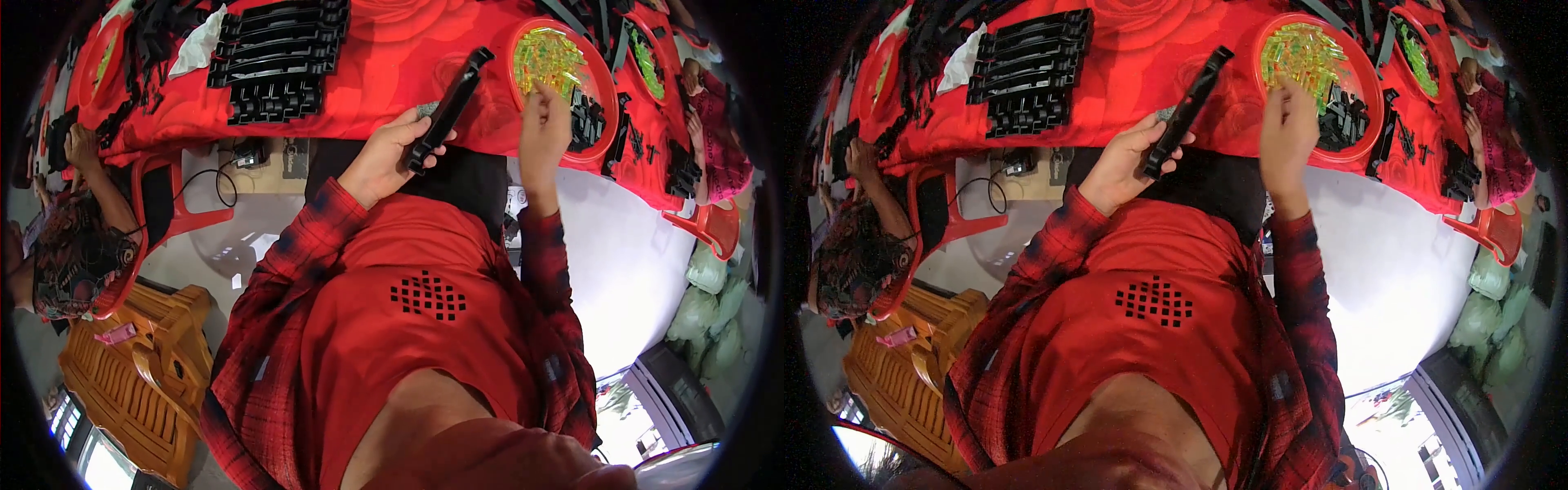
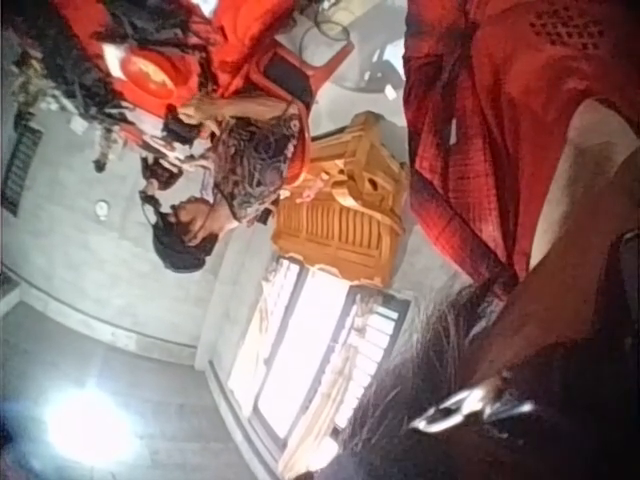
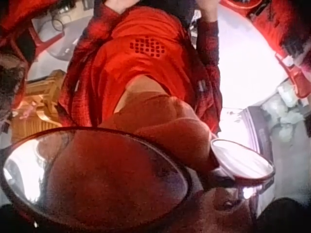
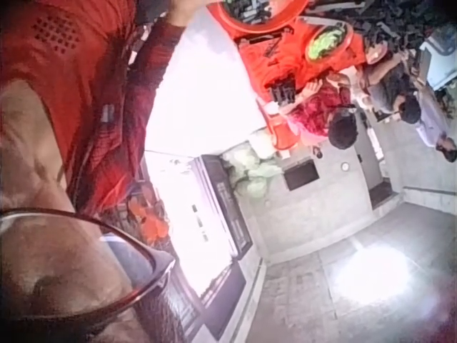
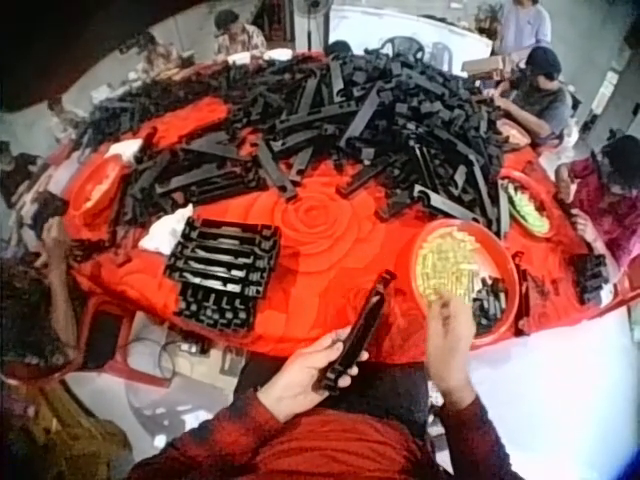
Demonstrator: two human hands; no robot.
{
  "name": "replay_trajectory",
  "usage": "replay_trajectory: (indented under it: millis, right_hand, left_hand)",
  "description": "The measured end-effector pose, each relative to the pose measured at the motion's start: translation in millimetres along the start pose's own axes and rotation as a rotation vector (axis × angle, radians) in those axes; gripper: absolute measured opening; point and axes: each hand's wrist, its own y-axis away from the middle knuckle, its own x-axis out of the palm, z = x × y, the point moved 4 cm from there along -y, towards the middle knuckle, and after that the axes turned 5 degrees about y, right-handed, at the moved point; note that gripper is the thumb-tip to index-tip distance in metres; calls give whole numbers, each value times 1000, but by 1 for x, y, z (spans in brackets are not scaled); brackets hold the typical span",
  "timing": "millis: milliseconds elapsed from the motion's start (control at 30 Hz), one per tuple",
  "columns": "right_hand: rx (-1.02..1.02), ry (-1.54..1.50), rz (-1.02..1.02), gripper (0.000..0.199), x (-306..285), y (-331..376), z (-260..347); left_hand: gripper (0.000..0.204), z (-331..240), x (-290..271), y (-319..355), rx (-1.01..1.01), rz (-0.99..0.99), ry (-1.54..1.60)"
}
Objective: Assembling black plastic components into a larger housing unit by hand.
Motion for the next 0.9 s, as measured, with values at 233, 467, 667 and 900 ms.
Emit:
replay_trajectory:
  millis: [233,467,667,900]
  right_hand:
    - [65,426,146,28,6,-41,-39]
    - [74,424,211,28,10,-42,-51]
    - [58,421,245,25,12,-42,-49]
    - [89,142,145,26,1,-29,-14]
  left_hand:
    - [35,16,2,3,7,-72,-94]
    - [34,20,4,8,20,-72,-164]
    - [33,23,-3,7,13,-46,-71]
    - [34,24,3,6,20,-41,-83]
